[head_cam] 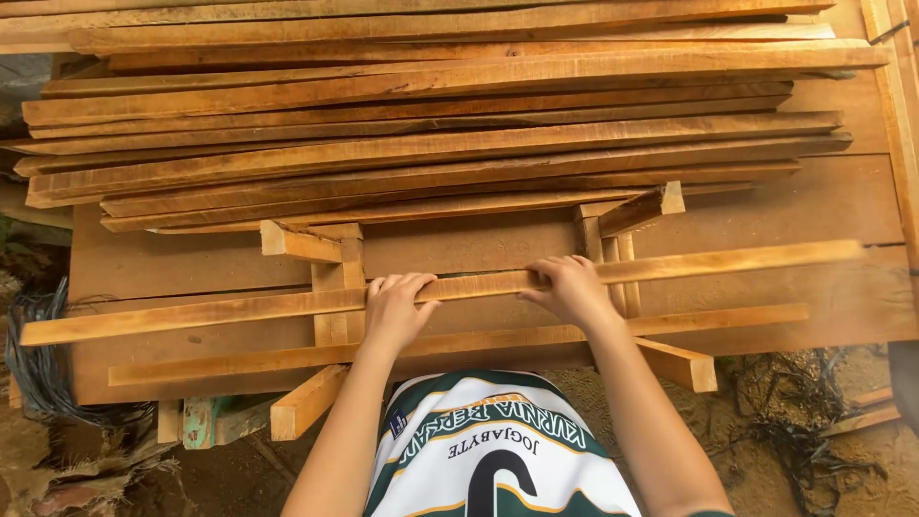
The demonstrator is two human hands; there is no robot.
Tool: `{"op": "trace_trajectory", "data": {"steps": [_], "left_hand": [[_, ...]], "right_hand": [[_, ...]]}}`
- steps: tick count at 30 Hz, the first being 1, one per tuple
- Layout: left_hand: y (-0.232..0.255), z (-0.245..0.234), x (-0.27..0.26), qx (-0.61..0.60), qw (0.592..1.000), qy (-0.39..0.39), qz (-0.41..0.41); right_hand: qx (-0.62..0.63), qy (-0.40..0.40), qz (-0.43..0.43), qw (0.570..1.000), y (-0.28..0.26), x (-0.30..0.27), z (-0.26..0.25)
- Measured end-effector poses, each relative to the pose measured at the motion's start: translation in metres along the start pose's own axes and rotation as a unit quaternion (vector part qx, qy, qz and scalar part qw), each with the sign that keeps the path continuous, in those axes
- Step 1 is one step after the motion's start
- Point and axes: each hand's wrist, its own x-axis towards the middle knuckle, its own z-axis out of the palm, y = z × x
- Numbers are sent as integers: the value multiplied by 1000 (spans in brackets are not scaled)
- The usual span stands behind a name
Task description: Organize and align wooden slats on a wooden rack in an outdoor workshop environment.
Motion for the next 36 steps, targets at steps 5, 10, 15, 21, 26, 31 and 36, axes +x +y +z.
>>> {"op": "trace_trajectory", "data": {"steps": [5, 10, 15, 21, 26, 31, 36], "left_hand": [[-38, 70, 44, 13, 1000, 15, -19], [-48, 87, 41, 21, 999, -10, -28], [-34, 65, 18, -19, 998, -58, -30], [-18, 64, -22, -19, 990, -133, -33], [-17, 70, -32, -16, 990, -139, -38], [-22, 84, -11, 57, 980, -184, -56], [-35, 102, 6, 83, 967, -225, -80]], "right_hand": [[-27, 45, 7, 999, 11, 28, 45], [-25, 3, 23, 999, 8, 24, 49], [-34, -13, 17, 999, 6, 13, 53], [-40, -75, 29, 996, 18, -13, 76], [-28, -64, 23, 997, 27, -29, 95], [-58, -141, 53, 987, 0, -20, 75], [-106, -186, 36, 976, -23, -11, 70]]}}
